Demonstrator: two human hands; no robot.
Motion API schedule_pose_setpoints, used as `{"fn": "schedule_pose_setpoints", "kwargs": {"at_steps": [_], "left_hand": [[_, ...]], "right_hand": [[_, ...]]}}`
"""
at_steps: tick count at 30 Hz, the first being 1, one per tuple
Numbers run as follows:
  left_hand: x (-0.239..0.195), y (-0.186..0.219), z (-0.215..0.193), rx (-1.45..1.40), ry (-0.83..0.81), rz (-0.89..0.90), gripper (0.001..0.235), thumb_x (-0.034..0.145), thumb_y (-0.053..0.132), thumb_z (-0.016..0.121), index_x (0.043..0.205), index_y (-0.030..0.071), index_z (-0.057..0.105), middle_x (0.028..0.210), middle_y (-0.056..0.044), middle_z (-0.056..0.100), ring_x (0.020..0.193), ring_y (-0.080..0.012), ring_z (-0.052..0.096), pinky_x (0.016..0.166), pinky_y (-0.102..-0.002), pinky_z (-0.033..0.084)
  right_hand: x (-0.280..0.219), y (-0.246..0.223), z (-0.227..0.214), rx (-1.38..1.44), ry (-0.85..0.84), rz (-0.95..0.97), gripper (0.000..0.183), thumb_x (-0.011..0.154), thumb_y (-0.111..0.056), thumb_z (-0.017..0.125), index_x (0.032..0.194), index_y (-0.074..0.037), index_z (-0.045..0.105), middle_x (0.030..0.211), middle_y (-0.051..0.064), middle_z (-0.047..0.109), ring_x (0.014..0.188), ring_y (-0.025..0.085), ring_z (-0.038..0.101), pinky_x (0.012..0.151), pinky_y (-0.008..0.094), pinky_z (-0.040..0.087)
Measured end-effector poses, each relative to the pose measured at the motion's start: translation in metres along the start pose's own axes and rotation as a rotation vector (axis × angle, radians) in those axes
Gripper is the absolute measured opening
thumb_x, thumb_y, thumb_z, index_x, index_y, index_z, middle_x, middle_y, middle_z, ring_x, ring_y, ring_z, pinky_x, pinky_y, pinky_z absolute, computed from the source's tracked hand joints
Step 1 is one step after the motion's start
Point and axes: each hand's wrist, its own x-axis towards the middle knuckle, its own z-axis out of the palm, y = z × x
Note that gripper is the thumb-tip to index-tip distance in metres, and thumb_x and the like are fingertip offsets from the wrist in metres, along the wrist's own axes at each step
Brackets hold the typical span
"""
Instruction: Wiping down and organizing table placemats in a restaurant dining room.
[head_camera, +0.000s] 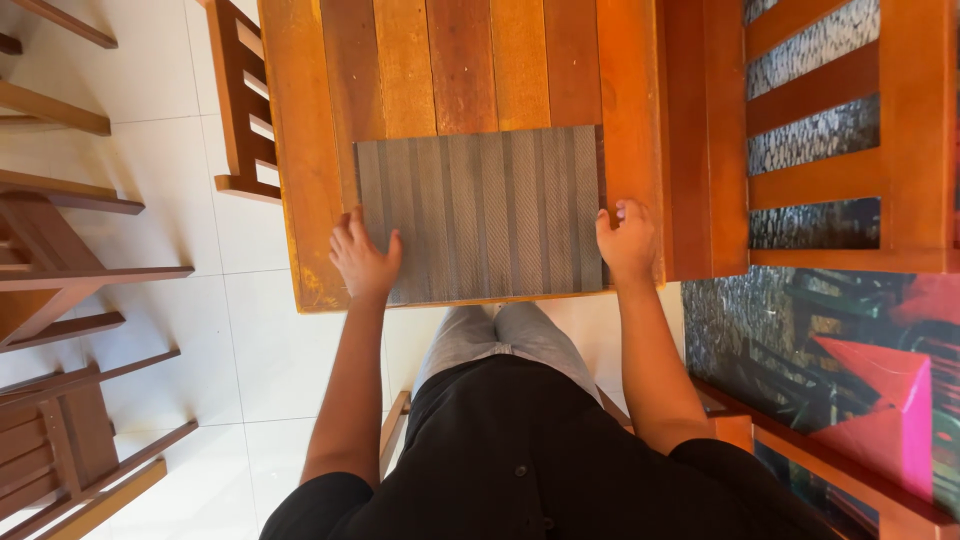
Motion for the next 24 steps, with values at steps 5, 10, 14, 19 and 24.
{"fn": "schedule_pose_setpoints", "kwargs": {"at_steps": [5,10,14,19,24], "left_hand": [[0.002,0.042,-0.038,-0.209,0.01,0.251,0.076,0.085,0.04,0.079,0.148,0.008,0.05,0.151,-0.019,0.046,0.139,-0.0413,0.044,0.112,-0.055,0.039],[0.01,0.078,-0.077,-0.307,-0.069,0.388,0.087,0.085,0.046,0.082,0.155,0.009,0.044,0.163,-0.019,0.036,0.153,-0.0405,0.034,0.122,-0.055,0.035],[0.013,0.111,-0.128,-0.249,-0.273,0.387,0.125,0.06,0.063,0.09,0.159,0.013,0.031,0.168,-0.018,0.018,0.155,-0.0401,0.019,0.117,-0.057,0.029],[0.017,0.096,-0.141,-0.213,-0.315,0.347,0.134,0.052,0.064,0.09,0.16,0.017,0.027,0.168,-0.014,0.016,0.155,-0.0369,0.018,0.117,-0.056,0.029],[0.024,0.059,-0.161,-0.301,-0.255,0.368,0.123,0.061,0.061,0.09,0.16,0.015,0.034,0.166,-0.015,0.03,0.155,-0.0366,0.025,0.122,-0.052,0.028]], "right_hand": [[0.002,-0.04,-0.033,0.085,-0.002,-0.172,0.043,0.091,-0.016,0.075,0.129,0.0,0.062,0.126,0.019,0.064,0.116,0.037,0.062,0.101,0.044,0.051],[0.011,-0.092,-0.069,0.129,-0.004,-0.42,0.056,0.091,-0.017,0.076,0.14,0.0,0.056,0.142,0.022,0.058,0.134,0.041,0.054,0.115,0.048,0.043],[0.016,-0.128,-0.086,0.22,-0.146,-0.491,0.068,0.09,-0.022,0.077,0.148,0.0,0.049,0.158,0.025,0.044,0.142,0.044,0.045,0.117,0.05,0.039],[0.017,-0.15,-0.07,0.217,-0.194,-0.516,0.073,0.09,-0.027,0.077,0.15,0.0,0.047,0.161,0.025,0.039,0.144,0.044,0.043,0.117,0.052,0.038],[0.005,-0.18,-0.042,0.147,-0.215,-0.568,0.072,0.091,-0.032,0.076,0.151,-0.003,0.048,0.161,0.022,0.041,0.144,0.042,0.044,0.117,0.054,0.034]]}}
